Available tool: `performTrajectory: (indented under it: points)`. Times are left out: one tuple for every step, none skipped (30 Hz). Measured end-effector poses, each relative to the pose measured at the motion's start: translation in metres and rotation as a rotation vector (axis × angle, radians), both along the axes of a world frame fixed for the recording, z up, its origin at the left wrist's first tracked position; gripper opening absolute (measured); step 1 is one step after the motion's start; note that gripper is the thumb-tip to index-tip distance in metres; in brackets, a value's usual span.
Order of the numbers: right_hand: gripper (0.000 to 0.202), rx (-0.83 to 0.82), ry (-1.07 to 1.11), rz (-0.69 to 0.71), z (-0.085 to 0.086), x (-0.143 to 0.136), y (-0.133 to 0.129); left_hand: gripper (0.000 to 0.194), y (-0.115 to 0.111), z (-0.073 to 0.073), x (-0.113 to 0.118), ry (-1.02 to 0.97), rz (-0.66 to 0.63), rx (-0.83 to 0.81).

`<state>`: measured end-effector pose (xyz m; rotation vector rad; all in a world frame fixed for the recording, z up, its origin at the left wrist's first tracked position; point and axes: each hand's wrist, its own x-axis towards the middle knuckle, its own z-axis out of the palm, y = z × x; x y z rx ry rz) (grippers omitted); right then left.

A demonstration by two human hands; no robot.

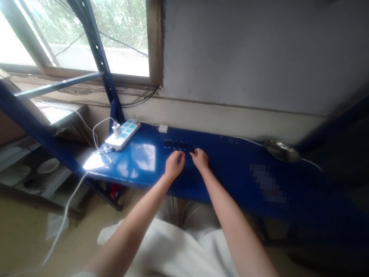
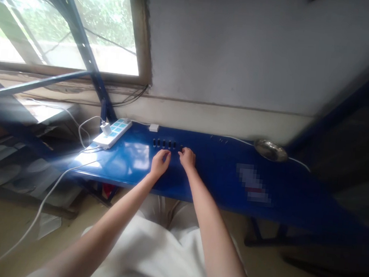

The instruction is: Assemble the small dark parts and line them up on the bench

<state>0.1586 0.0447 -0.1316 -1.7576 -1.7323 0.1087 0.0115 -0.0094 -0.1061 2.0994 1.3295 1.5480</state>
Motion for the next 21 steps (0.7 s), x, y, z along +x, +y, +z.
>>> performTrajectory:
  points:
    - [0.01, -0.011, 0.014, -0.006, 0.001, -0.001, 0.004, 0.02, 0.001, 0.0, 0.0, -0.023, 0.008, -0.012]
    - [0.009, -0.024, 0.025, -0.013, 0.002, -0.003, 0.007, 0.02, 0.002, -0.001, -0.001, -0.052, 0.019, -0.025]
    - [0.008, -0.043, 0.035, -0.025, 0.003, -0.005, 0.01, 0.02, 0.003, -0.002, -0.002, -0.085, 0.033, -0.044]
    - [0.007, -0.066, 0.044, -0.044, 0.005, -0.006, 0.013, 0.02, 0.005, -0.003, -0.003, -0.123, 0.047, -0.069]
    - [0.007, -0.09, 0.051, -0.065, 0.006, -0.008, 0.016, 0.02, 0.006, -0.004, -0.004, -0.168, 0.061, -0.1]
    - [0.008, -0.111, 0.056, -0.086, 0.007, -0.009, 0.018, 0.021, 0.008, -0.006, -0.006, -0.221, 0.074, -0.138]
    - [0.009, -0.128, 0.06, -0.108, 0.008, -0.01, 0.02, 0.021, 0.011, -0.007, -0.007, -0.282, 0.085, -0.182]
    - [0.01, -0.139, 0.063, -0.126, 0.008, -0.011, 0.021, 0.022, 0.013, -0.009, -0.009, -0.349, 0.096, -0.23]
    - [0.01, -0.145, 0.066, -0.139, 0.009, -0.011, 0.023, 0.022, 0.015, -0.01, -0.01, -0.421, 0.107, -0.279]
    - [0.011, -0.149, 0.068, -0.146, 0.009, -0.012, 0.024, 0.023, 0.017, -0.012, -0.012, -0.489, 0.118, -0.324]
    - [0.011, -0.155, 0.072, -0.15, 0.009, -0.012, 0.025, 0.023, 0.018, -0.013, -0.013, -0.548, 0.127, -0.362]
    - [0.011, -0.165, 0.077, -0.152, 0.01, -0.011, 0.025, 0.022, 0.02, -0.013, -0.014, -0.59, 0.13, -0.39]
    - [0.011, -0.178, 0.082, -0.153, 0.01, -0.011, 0.026, 0.022, 0.02, -0.014, -0.015, -0.618, 0.131, -0.407]
    - [0.011, -0.193, 0.088, -0.152, 0.011, -0.011, 0.026, 0.021, 0.021, -0.014, -0.015, -0.632, 0.126, -0.414]
    - [0.012, -0.21, 0.095, -0.15, 0.011, -0.011, 0.027, 0.021, 0.021, -0.014, -0.015, -0.637, 0.117, -0.416]
    - [0.014, -0.222, 0.105, -0.148, 0.012, -0.011, 0.026, 0.02, 0.021, -0.014, -0.015, -0.639, 0.111, -0.416]
    - [0.017, -0.226, 0.118, -0.145, 0.012, -0.011, 0.026, 0.02, 0.021, -0.014, -0.015, -0.641, 0.107, -0.417]
    - [0.021, -0.221, 0.139, -0.143, 0.012, -0.011, 0.024, 0.02, 0.02, -0.014, -0.015, -0.642, 0.106, -0.419]
    - [0.027, -0.207, 0.172, -0.14, 0.011, -0.01, 0.022, 0.02, 0.02, -0.014, -0.015, -0.644, 0.107, -0.422]
    - [0.034, -0.185, 0.222, -0.139, 0.01, -0.008, 0.019, 0.02, 0.02, -0.013, -0.014, -0.645, 0.108, -0.425]
    - [0.041, -0.154, 0.291, -0.137, 0.008, -0.006, 0.015, 0.02, 0.02, -0.013, -0.014, -0.645, 0.107, -0.426]
